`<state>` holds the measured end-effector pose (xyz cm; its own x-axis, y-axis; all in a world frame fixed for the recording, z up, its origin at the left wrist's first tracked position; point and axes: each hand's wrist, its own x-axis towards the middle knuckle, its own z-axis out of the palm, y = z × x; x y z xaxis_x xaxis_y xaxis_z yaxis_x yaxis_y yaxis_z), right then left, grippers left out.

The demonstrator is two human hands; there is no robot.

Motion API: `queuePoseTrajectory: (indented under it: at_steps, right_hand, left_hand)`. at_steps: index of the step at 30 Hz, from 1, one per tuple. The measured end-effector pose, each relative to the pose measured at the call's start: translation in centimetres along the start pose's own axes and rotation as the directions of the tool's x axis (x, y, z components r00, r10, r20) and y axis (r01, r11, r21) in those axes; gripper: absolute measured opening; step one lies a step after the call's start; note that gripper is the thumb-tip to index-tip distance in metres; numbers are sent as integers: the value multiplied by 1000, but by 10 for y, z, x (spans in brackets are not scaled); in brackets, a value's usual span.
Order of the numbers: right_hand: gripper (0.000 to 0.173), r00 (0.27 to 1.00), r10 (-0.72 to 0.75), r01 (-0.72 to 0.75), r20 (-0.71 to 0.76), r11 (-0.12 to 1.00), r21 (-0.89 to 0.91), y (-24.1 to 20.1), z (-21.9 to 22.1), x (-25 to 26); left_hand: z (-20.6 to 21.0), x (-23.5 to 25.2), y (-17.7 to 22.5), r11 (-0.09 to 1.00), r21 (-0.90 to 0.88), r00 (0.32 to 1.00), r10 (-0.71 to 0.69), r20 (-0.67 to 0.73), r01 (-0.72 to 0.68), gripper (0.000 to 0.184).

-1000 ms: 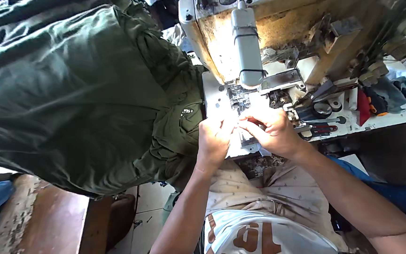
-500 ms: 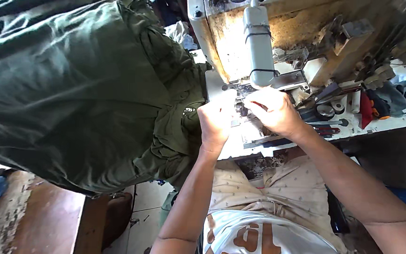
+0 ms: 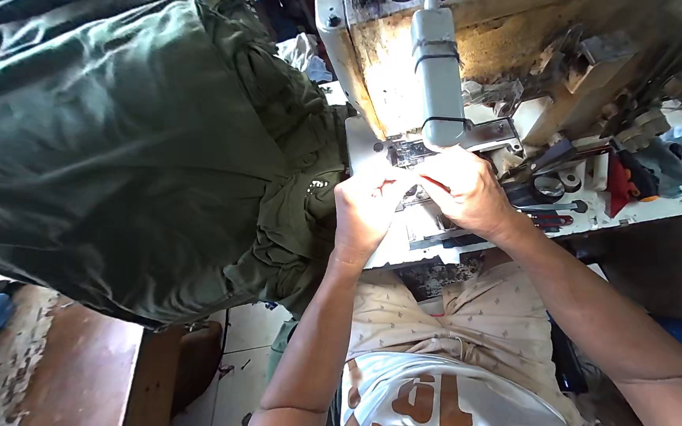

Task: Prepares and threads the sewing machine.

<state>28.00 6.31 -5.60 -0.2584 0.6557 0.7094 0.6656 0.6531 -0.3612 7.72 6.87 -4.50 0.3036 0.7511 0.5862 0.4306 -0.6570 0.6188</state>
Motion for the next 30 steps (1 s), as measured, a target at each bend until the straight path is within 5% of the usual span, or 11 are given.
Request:
queuePoseTrajectory:
  at_steps: [18, 30]
  right_hand:
    - [13, 1000, 16, -13, -23, 991, 136, -2, -1, 2]
    - [14, 995, 59, -54, -80, 996, 65, 8, 5, 4]
  left_hand:
    - [-1, 4, 1, 988, 156, 989, -27, 146, 4, 19]
    - [4, 9, -14, 988, 154, 996, 6, 89, -20, 21]
